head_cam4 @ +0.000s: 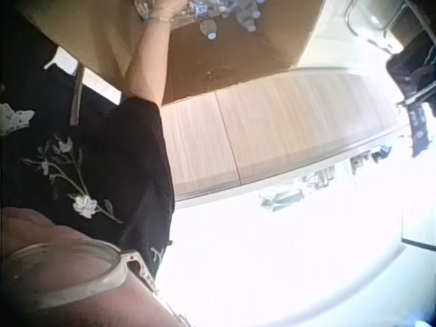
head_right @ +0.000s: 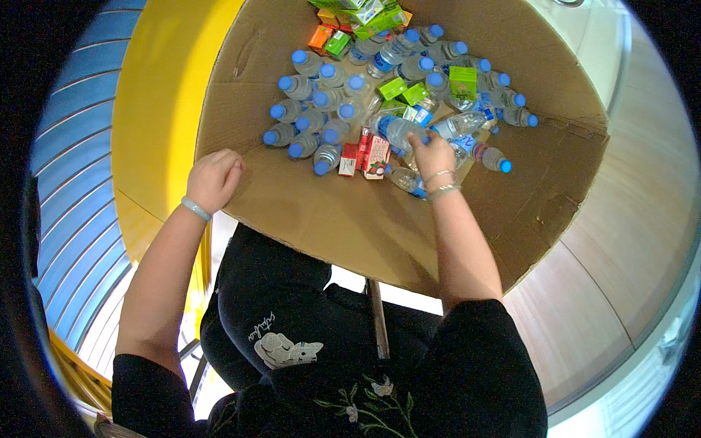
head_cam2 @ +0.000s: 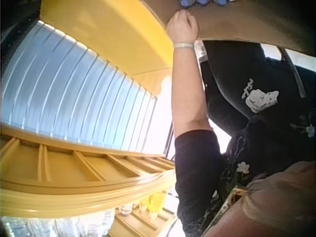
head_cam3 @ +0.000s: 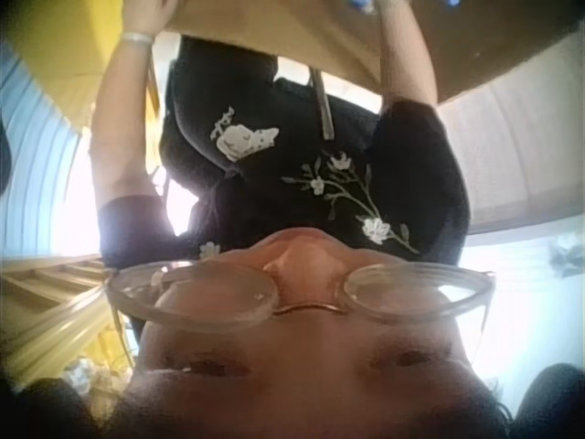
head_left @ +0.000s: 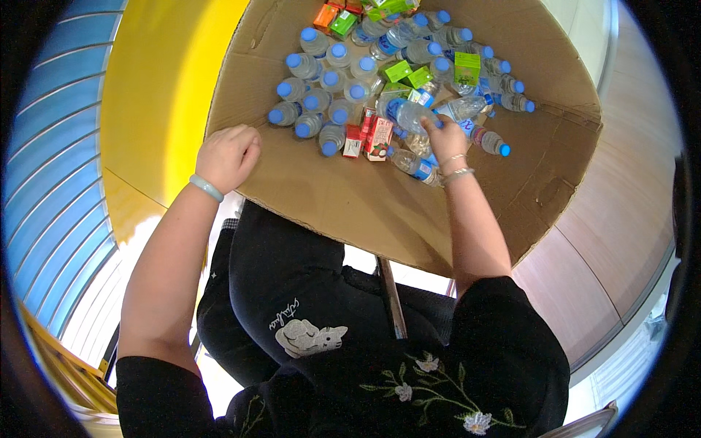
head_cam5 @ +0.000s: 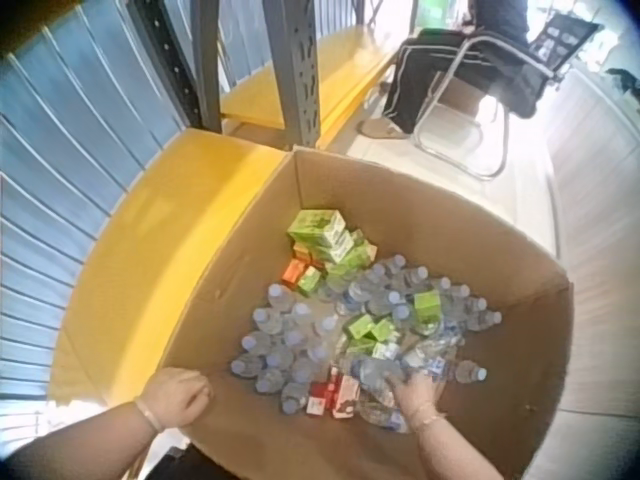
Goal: The person picks water bottles from a cardboard box on the floor and places them onto a yellow shelf. The person handles the bottles one at a time, arranging them in rows on the shelf.
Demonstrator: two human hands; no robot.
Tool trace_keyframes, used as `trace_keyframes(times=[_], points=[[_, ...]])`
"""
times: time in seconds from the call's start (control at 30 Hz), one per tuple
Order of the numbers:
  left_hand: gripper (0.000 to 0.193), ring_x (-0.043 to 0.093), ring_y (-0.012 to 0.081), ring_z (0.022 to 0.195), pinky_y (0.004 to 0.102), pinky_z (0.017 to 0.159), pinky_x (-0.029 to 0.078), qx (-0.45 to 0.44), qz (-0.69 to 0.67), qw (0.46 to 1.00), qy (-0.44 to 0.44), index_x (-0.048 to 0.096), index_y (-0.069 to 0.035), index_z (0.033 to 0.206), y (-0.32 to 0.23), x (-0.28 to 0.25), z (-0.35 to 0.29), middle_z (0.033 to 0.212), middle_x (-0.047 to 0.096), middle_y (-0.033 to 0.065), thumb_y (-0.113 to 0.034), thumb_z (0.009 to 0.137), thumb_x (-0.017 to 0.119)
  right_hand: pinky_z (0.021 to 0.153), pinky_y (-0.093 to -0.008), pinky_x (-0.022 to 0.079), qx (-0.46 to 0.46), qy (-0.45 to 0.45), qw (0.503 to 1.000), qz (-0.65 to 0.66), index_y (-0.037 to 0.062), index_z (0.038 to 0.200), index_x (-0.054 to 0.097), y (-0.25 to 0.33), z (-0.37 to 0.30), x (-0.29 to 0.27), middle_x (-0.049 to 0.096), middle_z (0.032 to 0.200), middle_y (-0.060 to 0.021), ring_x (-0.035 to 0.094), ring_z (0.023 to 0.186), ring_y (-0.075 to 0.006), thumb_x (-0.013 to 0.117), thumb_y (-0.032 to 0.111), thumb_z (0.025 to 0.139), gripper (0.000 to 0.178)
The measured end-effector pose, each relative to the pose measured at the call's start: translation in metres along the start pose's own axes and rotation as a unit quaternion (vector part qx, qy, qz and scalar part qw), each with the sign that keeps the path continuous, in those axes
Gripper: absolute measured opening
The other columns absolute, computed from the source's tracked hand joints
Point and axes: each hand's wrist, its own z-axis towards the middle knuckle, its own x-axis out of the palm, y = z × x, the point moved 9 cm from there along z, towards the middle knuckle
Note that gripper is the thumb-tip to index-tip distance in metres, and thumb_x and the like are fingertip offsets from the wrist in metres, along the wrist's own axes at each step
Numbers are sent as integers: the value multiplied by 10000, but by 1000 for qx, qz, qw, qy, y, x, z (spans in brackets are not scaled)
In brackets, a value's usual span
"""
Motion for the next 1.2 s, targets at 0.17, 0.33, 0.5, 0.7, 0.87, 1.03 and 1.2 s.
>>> trace_keyframes(times=[0.17, 0.33, 0.5, 0.7, 0.87, 1.03, 1.2], points=[[93, 542, 293, 699, 392, 623, 428, -3, 1, 1000, -7, 524, -68, 720, 0, 0, -1, 717, 554, 86, -130, 770, 476, 734, -390, 462, 118, -21, 985, 121, -21, 951, 607, -2, 4, 43, 607, 841, -234, 589, 822, -355, 583, 434, 733, 505], [98, 539, 293, 688, 391, 615, 425, 6, 0, 1000, -3, 525, -73, 716, 0, 2, 0, 702, 548, 88, -133, 772, 472, 788, -394, 444, 115, 9, 990, 75, -19, 928, 611, -14, 27, 88, 594, 909, -242, 573, 886, -358, 554, 480, 731, 540], [100, 544, 301, 711, 376, 619, 435, 2, -5, 1000, 9, 532, -50, 717, -1, 2, 0, 724, 546, 112, -107, 772, 471, 793, -396, 445, 50, 107, 993, -21, -9, 943, 605, 12, 46, 98, 592, 948, -227, 573, 896, -352, 553, 450, 749, 501], [98, 540, 303, 710, 377, 620, 432, 3, -5, 1000, 9, 528, -51, 716, -1, 2, 1, 719, 539, 114, -103, 772, 467, 778, -382, 455, -19, 142, 985, -100, -7, 944, 601, 51, 69, 116, 595, 957, -214, 580, 893, -326, 560, 430, 765, 474], [97, 534, 306, 706, 383, 618, 428, 12, -3, 1000, 5, 522, -50, 711, -2, 2, 1, 715, 533, 119, -102, 770, 465, 752, -363, 459, -45, 86, 994, 48, -21, 1137, 468, 47, 82, 112, 581, 958, -240, 589, 858, -318, 499, 495, 781, 627], [96, 536, 305, 711, 380, 624, 431, -8, -3, 1000, 21, 526, -53, 719, 1, 1, 1, 722, 536, 117, -105, 770, 465, 707, -323, 444, 29, 124, 933, 336, -9, 1120, 491, -17, 77, 104, 590, 901, -189, 570, 708, -258, 457, 465, 818, 564], [91, 539, 297, 711, 382, 628, 430, -10, -4, 1000, 12, 528, -61, 726, 2, 3, 1, 722, 543, 104, -116, 769, 470, 708, -366, 447, 9, 98, 993, -72, 14, 978, 553, -152, 56, 119, 599, 865, -168, 583, 802, -297, 470, 292, 827, 327]])
